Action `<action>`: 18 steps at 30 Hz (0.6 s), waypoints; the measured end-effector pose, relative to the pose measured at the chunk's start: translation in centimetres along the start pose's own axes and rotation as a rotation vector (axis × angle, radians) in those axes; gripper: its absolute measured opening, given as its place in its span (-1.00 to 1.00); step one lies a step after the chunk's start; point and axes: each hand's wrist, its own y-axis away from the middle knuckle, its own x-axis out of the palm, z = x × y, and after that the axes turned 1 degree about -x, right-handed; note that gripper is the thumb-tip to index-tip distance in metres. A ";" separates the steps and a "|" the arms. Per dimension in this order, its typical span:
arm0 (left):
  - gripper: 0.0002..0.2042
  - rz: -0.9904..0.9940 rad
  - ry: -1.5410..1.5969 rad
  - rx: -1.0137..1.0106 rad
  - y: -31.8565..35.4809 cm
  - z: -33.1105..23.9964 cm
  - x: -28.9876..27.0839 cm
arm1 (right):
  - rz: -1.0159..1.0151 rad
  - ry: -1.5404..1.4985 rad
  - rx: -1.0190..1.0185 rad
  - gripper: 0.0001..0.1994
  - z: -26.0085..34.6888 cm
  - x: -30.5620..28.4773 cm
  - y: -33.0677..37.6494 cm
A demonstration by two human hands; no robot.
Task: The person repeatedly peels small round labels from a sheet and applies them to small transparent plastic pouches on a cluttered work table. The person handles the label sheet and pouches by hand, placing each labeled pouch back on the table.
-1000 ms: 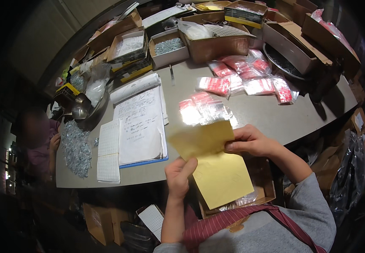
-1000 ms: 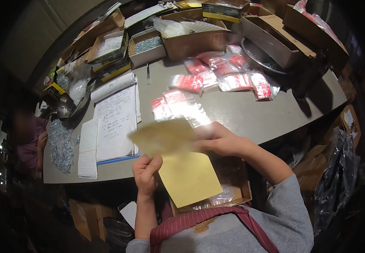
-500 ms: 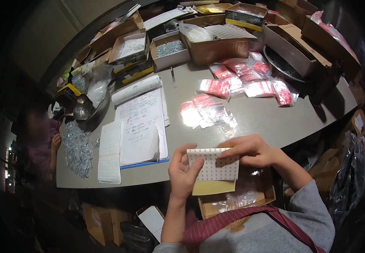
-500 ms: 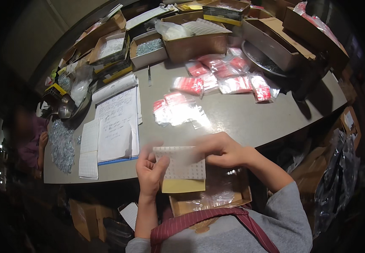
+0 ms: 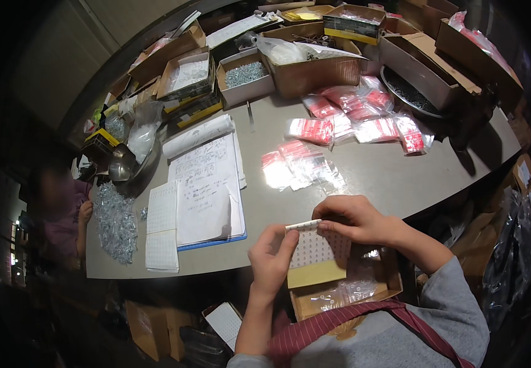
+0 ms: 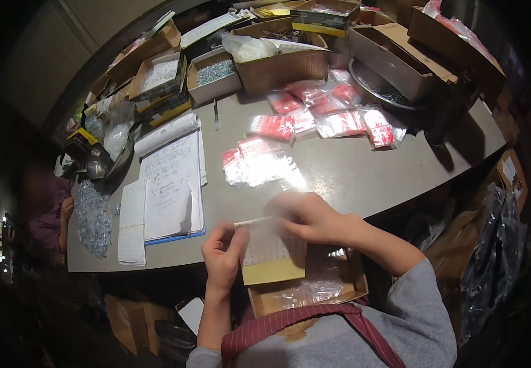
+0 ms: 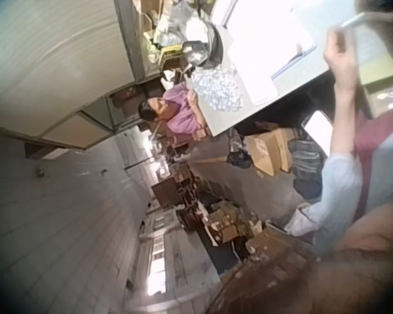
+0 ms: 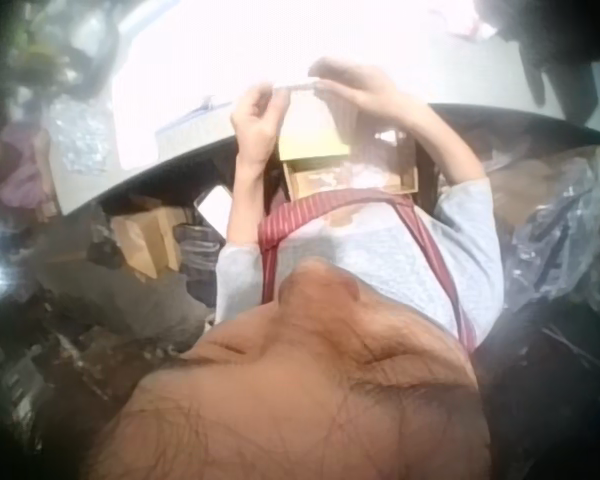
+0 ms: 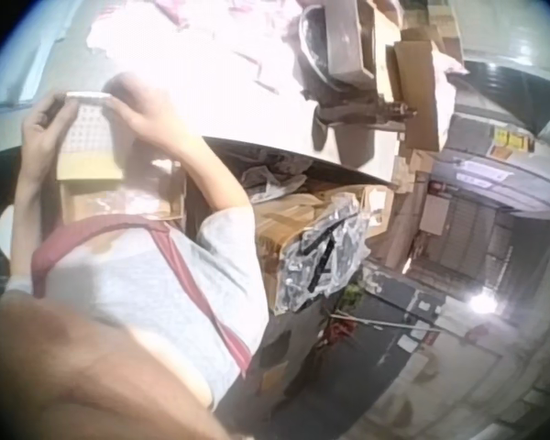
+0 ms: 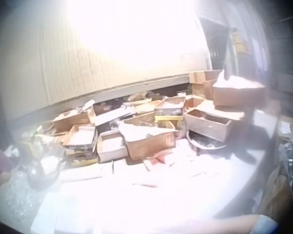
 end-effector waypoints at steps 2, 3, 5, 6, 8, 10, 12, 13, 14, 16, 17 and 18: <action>-0.86 -0.039 -0.127 0.033 -0.2 0.1 0.2 | -0.020 0.043 -0.038 -0.79 0.7 0.0 -0.4; -0.87 -0.046 -0.159 0.055 -0.2 0.1 0.4 | -0.020 0.077 -0.057 -0.80 1.0 0.0 -0.5; -0.87 -0.061 -0.222 0.099 -0.3 0.0 0.7 | -0.020 0.147 -0.094 -0.81 1.6 -0.2 -0.8; -0.86 -0.067 -0.234 0.111 -0.3 -0.1 0.7 | -0.025 0.180 -0.111 -0.80 1.6 -0.2 -0.8; -0.86 -0.081 -0.259 0.135 -0.3 -0.3 0.8 | -0.034 0.246 -0.145 -0.78 1.7 -0.1 -1.0; -0.85 -0.094 -0.298 0.127 -0.5 -0.4 1.0 | -0.062 0.332 -0.197 -0.76 1.6 0.2 -1.1; -0.84 -0.098 -0.315 0.093 -0.7 -0.7 1.1 | -0.096 0.423 -0.240 -0.74 1.4 0.8 -1.1; -0.83 -0.096 -0.313 0.062 -0.8 -0.9 1.1 | -0.117 0.470 -0.257 -0.74 1.2 1.1 -1.0; -0.83 -0.092 -0.310 0.032 -0.9 -1.0 1.1 | -0.138 0.518 -0.274 -0.73 1.2 1.3 -1.0; -0.82 -0.102 -0.299 0.030 -1.1 -0.8 1.1 | -0.132 0.559 -0.302 -0.73 1.3 1.5 -1.1; -0.82 -0.106 -0.294 0.029 -1.2 -0.7 1.1 | -0.129 0.580 -0.315 -0.72 1.4 1.5 -1.1; -0.81 -0.100 -0.314 0.024 -1.4 -0.5 1.0 | -0.107 0.619 -0.347 -0.72 1.3 1.5 -1.0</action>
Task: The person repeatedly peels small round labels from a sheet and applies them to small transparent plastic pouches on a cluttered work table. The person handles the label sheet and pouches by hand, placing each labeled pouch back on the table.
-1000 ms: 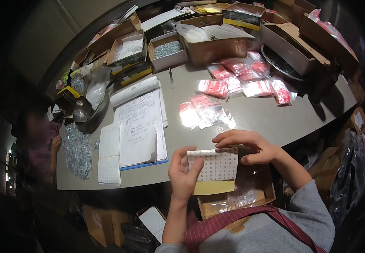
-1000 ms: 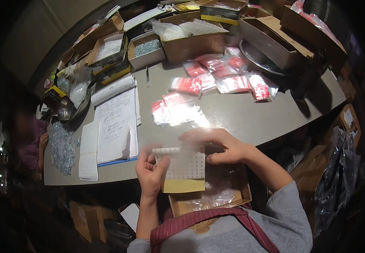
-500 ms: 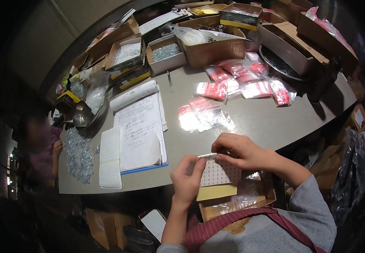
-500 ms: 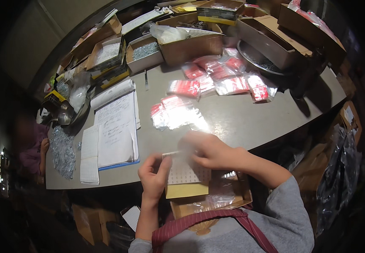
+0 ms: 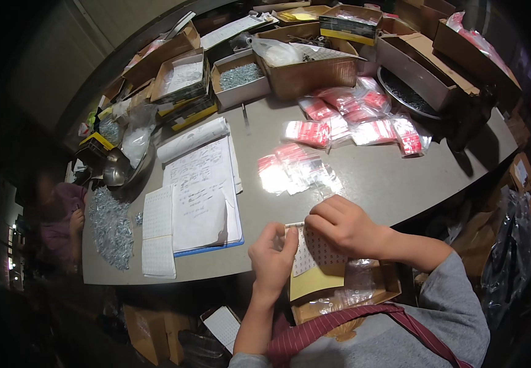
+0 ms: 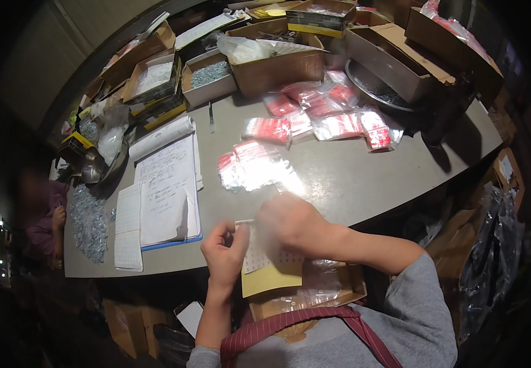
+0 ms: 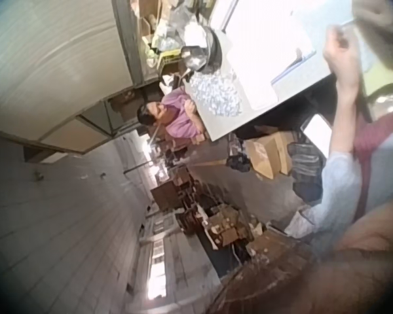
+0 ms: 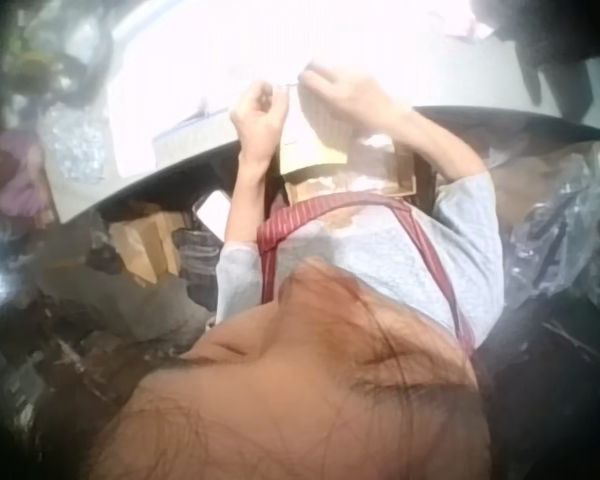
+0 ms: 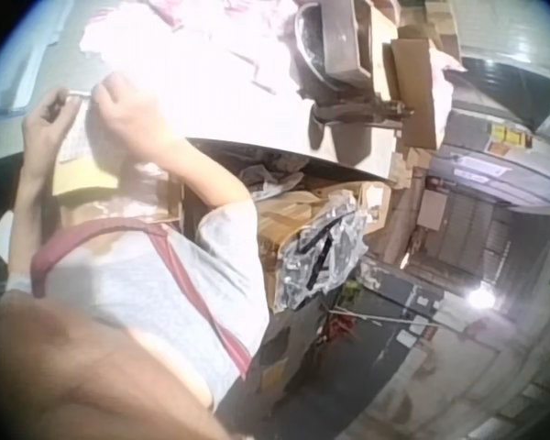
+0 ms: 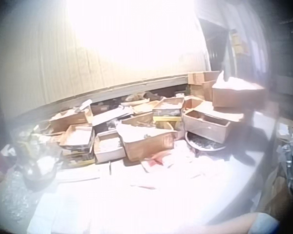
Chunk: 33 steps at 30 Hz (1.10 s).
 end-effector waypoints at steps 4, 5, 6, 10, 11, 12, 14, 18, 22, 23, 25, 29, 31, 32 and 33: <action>-0.81 0.001 -0.011 -0.070 -0.5 1.0 -0.1 | 0.074 -0.138 0.004 -0.75 -0.8 -0.9 -0.1; -0.81 -0.007 0.004 -0.102 -0.6 1.2 -0.2 | 0.094 -0.241 0.046 -0.76 -1.5 -1.4 -0.4; -0.81 -0.003 0.039 -0.098 -0.6 1.1 -0.2 | 0.050 -0.337 0.145 -0.80 -3.0 -1.5 -0.6; -0.80 0.033 0.121 -0.102 -1.0 1.0 -0.3 | 0.359 -0.263 0.539 -0.76 -9.1 -3.8 -3.3; -0.80 0.050 0.126 -0.105 -1.2 1.0 -0.2 | 0.395 -0.264 0.532 -0.75 -10.2 -4.1 -3.1; -0.82 0.040 0.131 -0.090 -1.2 0.9 -0.2 | 0.437 -0.271 0.514 -0.73 -10.7 -3.9 -3.3; -0.86 0.022 0.140 -0.059 -1.0 0.4 -0.1 | 0.476 -0.215 0.510 -0.71 -11.3 -3.1 -3.3; -0.82 0.052 0.197 -0.111 -0.8 1.0 -0.5 | 0.548 0.057 0.497 -0.66 -10.9 -3.4 -3.3; -0.85 0.061 0.350 -0.096 -0.7 1.1 -0.8 | 0.841 -0.027 0.454 -0.66 -8.6 -6.4 -5.3; -0.86 0.060 0.384 -0.082 -0.7 1.1 -0.7 | 0.727 -0.123 0.457 -0.66 -9.1 -6.0 -5.2; -0.84 0.077 0.394 -0.071 -0.9 0.8 -0.6 | 0.521 -0.256 0.494 -0.72 -10.2 -5.6 -5.0; -0.78 0.113 0.403 -0.062 -0.9 1.1 -1.2 | 0.383 -0.508 0.517 -0.75 -11.0 -3.9 -5.6; -0.77 0.103 0.490 -0.067 -0.8 1.0 -1.2 | 0.379 -0.396 0.493 -0.76 -10.6 -2.9 -5.7; -0.77 0.099 0.534 -0.069 -0.8 0.9 -1.2 | 0.374 -0.329 0.480 -0.77 -10.4 -2.6 -5.7; -0.77 0.092 0.551 -0.067 -0.8 0.9 -1.2 | 0.373 -0.249 0.464 -0.78 -10.0 -2.3 -5.6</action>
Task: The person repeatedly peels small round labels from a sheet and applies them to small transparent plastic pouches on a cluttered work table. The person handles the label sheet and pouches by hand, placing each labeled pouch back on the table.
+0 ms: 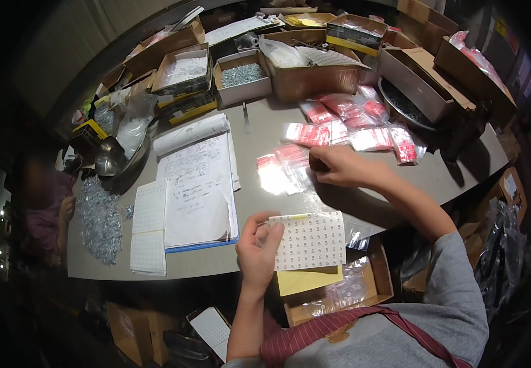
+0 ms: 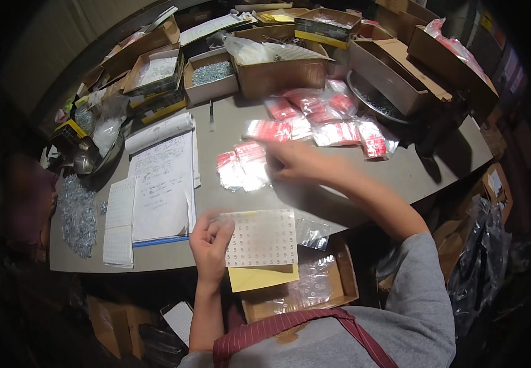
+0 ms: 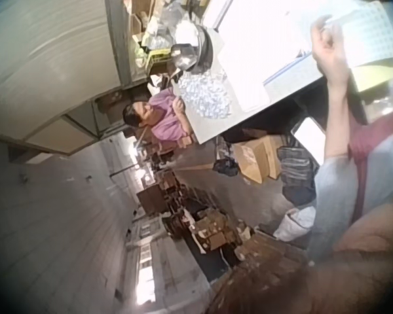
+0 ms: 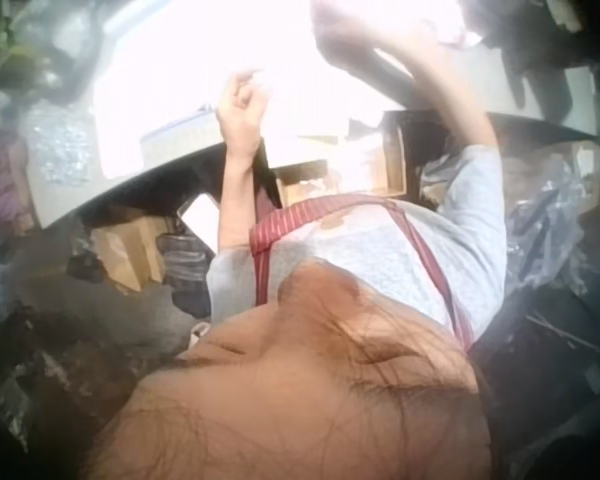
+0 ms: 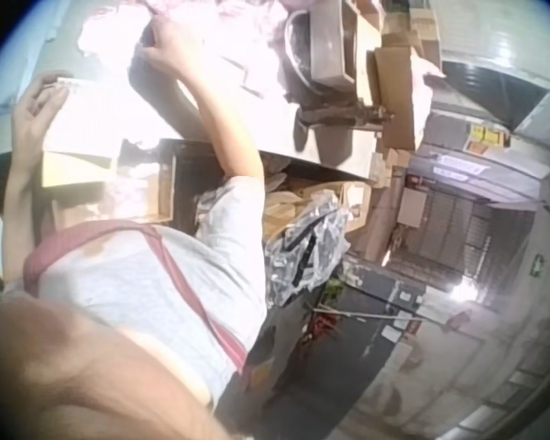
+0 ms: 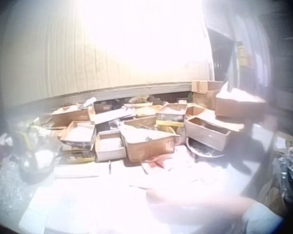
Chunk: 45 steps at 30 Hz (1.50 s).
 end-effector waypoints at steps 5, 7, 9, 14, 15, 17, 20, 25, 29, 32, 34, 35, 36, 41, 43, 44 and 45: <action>-0.78 -0.040 0.064 0.021 0.2 -0.1 -0.4 | -0.077 0.151 0.097 -0.71 -1.2 0.6 1.4; -0.78 -0.101 0.134 0.040 0.4 -0.1 -0.3 | -0.042 0.120 0.204 -0.63 -2.4 -0.4 2.8; -0.79 -0.169 0.199 0.078 0.5 -0.2 -0.3 | -0.033 0.087 0.290 -0.58 -2.6 -1.1 5.0; -0.80 -0.284 0.360 0.131 0.3 -0.1 -1.1 | -0.055 0.139 0.307 -0.54 -0.9 -0.6 10.2; -0.80 -0.294 0.400 0.131 0.1 -0.1 -1.4 | -0.052 0.144 0.307 -0.54 -0.4 -0.5 11.1; -0.81 -0.260 0.415 0.121 -0.1 0.1 -1.6 | -0.050 0.193 0.257 -0.51 0.5 -0.1 12.6; -0.81 -0.243 0.402 0.127 -0.1 0.1 -1.3 | 0.017 0.205 0.199 -0.49 2.5 0.4 14.3; -0.83 -0.151 0.189 0.076 0.5 -0.3 -0.7 | 0.188 -0.121 0.104 -0.63 3.9 -1.0 13.9; -0.89 -0.048 -0.068 0.056 0.6 0.3 -0.4 | -0.197 -0.140 -0.015 -0.79 5.0 -1.3 11.8; -0.92 -0.026 -0.124 0.070 0.6 0.5 0.2 | -0.198 -0.085 -0.240 -0.78 5.4 0.7 10.2; -0.92 -0.052 -0.167 0.071 0.6 0.3 1.0 | -0.214 -0.045 -0.307 -0.73 5.6 2.7 9.1; -0.90 -0.069 -0.189 0.071 0.6 0.3 1.2 | -0.226 -0.014 -0.344 -0.72 5.9 3.4 8.5; -0.88 -0.068 -0.209 0.077 0.7 0.4 0.9 | -0.231 -0.003 -0.352 -0.71 6.3 4.2 7.8; -0.93 -0.047 -0.185 0.045 0.8 0.3 0.3 | -0.205 0.136 -0.420 -0.64 8.2 4.6 6.3; -0.92 -0.051 -0.117 0.034 0.7 0.3 0.5 | -0.252 0.198 -0.423 -0.63 8.4 5.2 6.2; -0.92 -0.054 -0.126 0.036 0.6 0.3 0.4 | -0.277 0.230 -0.423 -0.62 8.4 5.6 6.2; -0.92 -0.054 -0.130 0.037 0.5 0.4 0.4 | -0.296 0.247 -0.412 -0.62 8.4 6.0 6.2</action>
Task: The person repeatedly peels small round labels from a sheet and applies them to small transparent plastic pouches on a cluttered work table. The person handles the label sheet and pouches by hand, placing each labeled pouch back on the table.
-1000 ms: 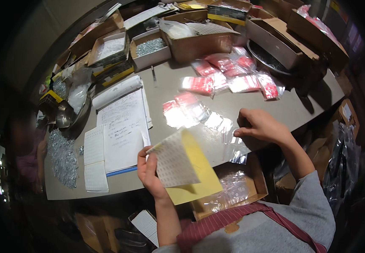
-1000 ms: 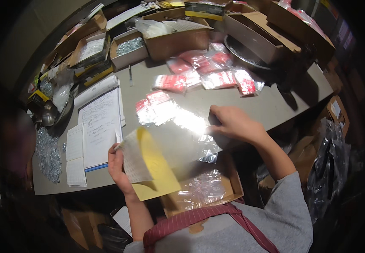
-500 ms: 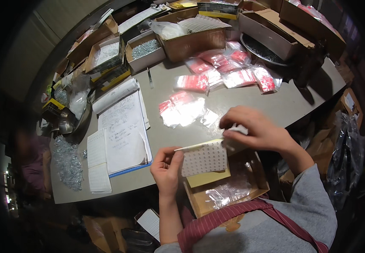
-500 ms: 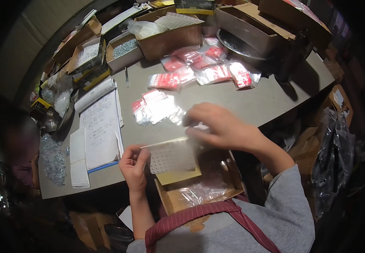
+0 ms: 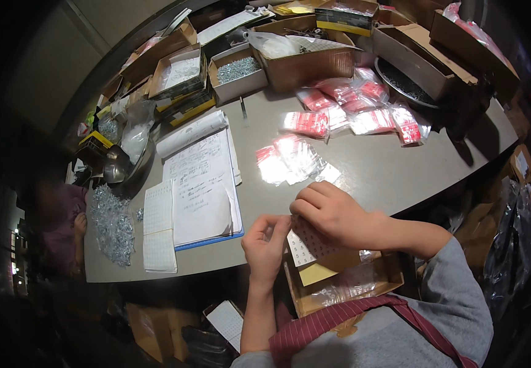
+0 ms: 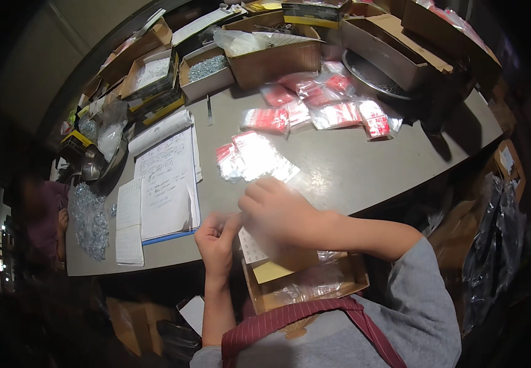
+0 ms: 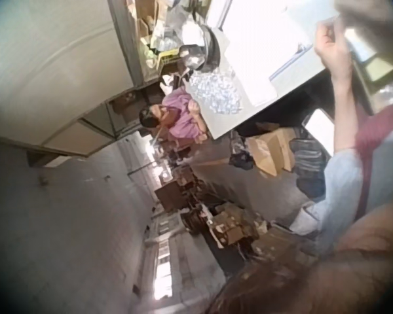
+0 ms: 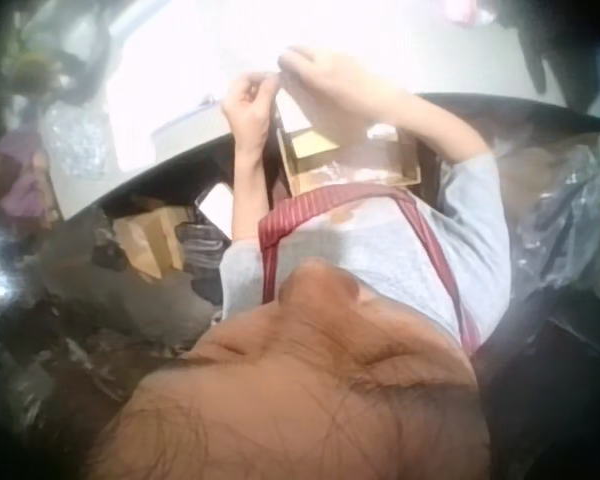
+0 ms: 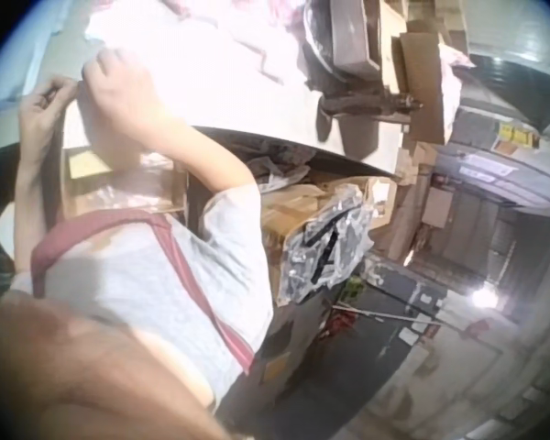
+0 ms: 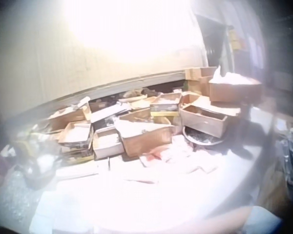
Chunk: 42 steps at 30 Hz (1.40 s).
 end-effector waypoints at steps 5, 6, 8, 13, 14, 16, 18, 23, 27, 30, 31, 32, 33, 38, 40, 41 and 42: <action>-0.85 -0.024 -0.107 -0.033 -0.2 -0.2 -0.2 | -0.003 0.151 -0.016 -0.63 1.0 0.4 0.2; -0.83 -0.027 -0.116 -0.049 -0.3 -0.2 -0.3 | -0.011 0.180 -0.044 -0.63 1.1 0.5 0.3; -0.80 -0.022 -0.120 -0.065 -0.6 -0.3 0.0 | -0.027 0.242 -0.095 -0.65 1.0 0.4 0.4; -0.77 -0.042 -0.186 -0.038 -0.7 -0.1 -0.3 | -0.012 -0.094 -0.115 -0.75 -1.0 0.0 0.5; -0.77 -0.047 -0.165 -0.058 -0.7 -0.1 -0.3 | 0.004 -0.223 -0.074 -0.76 -1.9 -0.9 0.2; -0.77 -0.051 -0.122 -0.104 -0.6 0.0 0.2 | -0.079 -0.338 0.052 -0.83 -5.8 -2.4 -0.4; -0.78 -0.028 -0.154 -0.098 -0.7 0.0 0.3 | 0.214 -0.327 0.379 -0.82 -10.0 -3.5 -1.2; -0.81 -0.050 -0.162 -0.089 -0.8 -0.4 0.2 | 0.492 -0.314 0.380 -0.78 -12.5 -3.1 -2.5; -0.83 -0.060 -0.167 -0.048 -0.7 0.1 0.1 | 0.462 -0.061 0.373 -0.67 -13.6 -2.2 -1.9; -0.85 -0.073 -0.041 -0.022 -0.3 0.0 0.0 | 0.697 0.029 0.500 -0.51 -12.6 -4.4 -3.0; -0.85 -0.080 0.023 -0.015 -0.3 -0.1 0.0 | 0.813 0.061 0.487 -0.49 -11.1 -5.7 -3.5; -0.86 -0.064 0.032 -0.007 -0.3 -0.1 -0.1 | 0.929 0.093 0.473 -0.47 -9.9 -6.4 -3.5; -0.86 -0.060 0.039 -0.002 -0.2 -0.1 -0.6 | 0.925 0.045 0.431 -0.47 -8.6 -6.0 -2.6; -0.88 -0.063 0.173 0.024 -0.4 0.4 -1.0 | 0.621 -0.051 0.347 -0.61 -7.4 -5.0 -1.1; -0.89 -0.060 0.206 0.062 -0.9 0.9 -1.1 | 0.242 0.027 0.344 -0.69 -10.3 -3.1 -1.0; -0.89 -0.074 0.223 0.052 -0.9 0.9 -1.1 | 0.213 0.080 0.326 -0.70 -10.7 -2.7 -1.1; -0.87 -0.068 0.246 0.046 -0.7 0.7 -1.2 | 0.186 0.127 0.296 -0.71 -10.9 -2.2 -1.5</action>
